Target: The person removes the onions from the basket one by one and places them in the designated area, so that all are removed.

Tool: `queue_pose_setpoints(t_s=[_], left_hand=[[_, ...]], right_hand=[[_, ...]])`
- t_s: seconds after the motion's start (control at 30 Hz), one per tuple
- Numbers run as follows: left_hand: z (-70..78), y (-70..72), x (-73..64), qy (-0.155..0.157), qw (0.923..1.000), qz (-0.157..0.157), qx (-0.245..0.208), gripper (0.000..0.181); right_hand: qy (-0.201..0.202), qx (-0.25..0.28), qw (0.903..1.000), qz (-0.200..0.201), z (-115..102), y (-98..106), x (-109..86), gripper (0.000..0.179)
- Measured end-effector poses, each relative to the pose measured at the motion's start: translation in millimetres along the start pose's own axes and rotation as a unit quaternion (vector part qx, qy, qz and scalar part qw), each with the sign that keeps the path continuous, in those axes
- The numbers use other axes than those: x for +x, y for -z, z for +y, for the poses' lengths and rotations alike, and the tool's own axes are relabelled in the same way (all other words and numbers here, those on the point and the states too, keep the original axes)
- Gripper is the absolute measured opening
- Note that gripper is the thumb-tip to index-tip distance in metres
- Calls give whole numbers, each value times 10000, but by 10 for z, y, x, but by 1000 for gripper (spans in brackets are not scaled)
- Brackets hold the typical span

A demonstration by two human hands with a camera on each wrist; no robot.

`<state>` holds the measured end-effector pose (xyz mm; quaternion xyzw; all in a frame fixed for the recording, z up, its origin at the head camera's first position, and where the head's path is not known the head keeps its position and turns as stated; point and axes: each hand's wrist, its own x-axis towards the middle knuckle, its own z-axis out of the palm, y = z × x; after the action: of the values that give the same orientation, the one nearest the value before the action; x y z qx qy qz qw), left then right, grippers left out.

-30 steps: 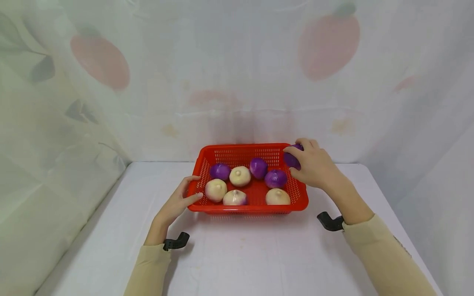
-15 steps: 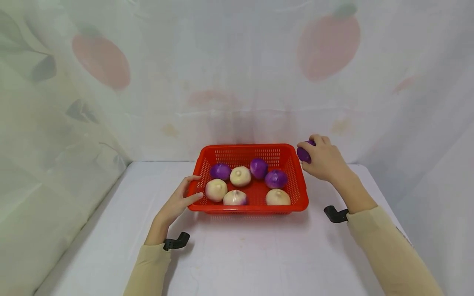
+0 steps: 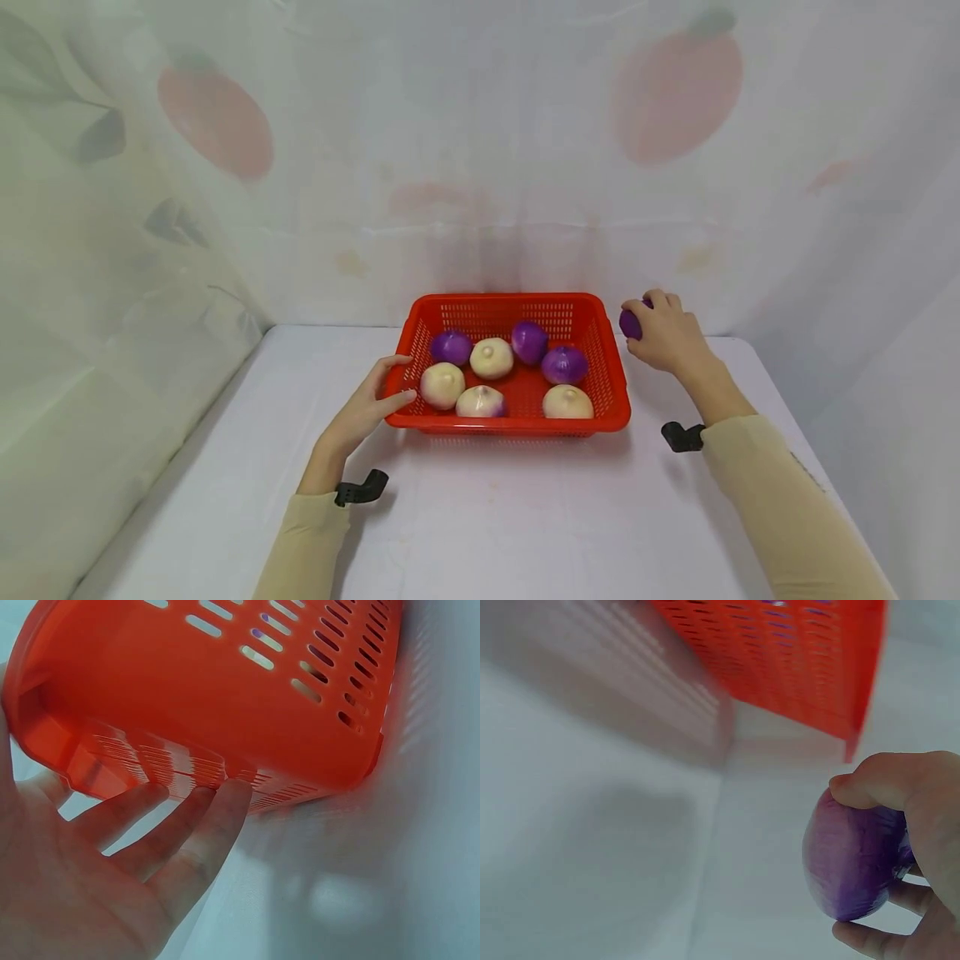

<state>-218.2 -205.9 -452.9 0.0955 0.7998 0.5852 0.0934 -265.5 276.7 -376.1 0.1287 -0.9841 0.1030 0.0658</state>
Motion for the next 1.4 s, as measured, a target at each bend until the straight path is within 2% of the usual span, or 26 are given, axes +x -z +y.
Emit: queue_pose_setpoints(t_s=[0.43,0.83,1.07,1.23,1.4], left_hand=[[10,-15,-10,-21,10000,-34,-74,63],[47,-30,-35,78,9999,-10,-109,61],[17,-26,-29,72,9999,-1,-82,59],[1,-21,-16,51,10000,25,-53,60],[-7,-11,-7,59,10000,9,-44,62]], right_hand=[[-97,198,9995,-221,225,-486,16,55],[-307,233,9981,-479,234,-692,9,52],[-136,159,9980,-598,277,-687,15,55],[-111,226,9975,-654,269,-569,11,58],[-28,292,9981,-534,222,-416,-7,56]])
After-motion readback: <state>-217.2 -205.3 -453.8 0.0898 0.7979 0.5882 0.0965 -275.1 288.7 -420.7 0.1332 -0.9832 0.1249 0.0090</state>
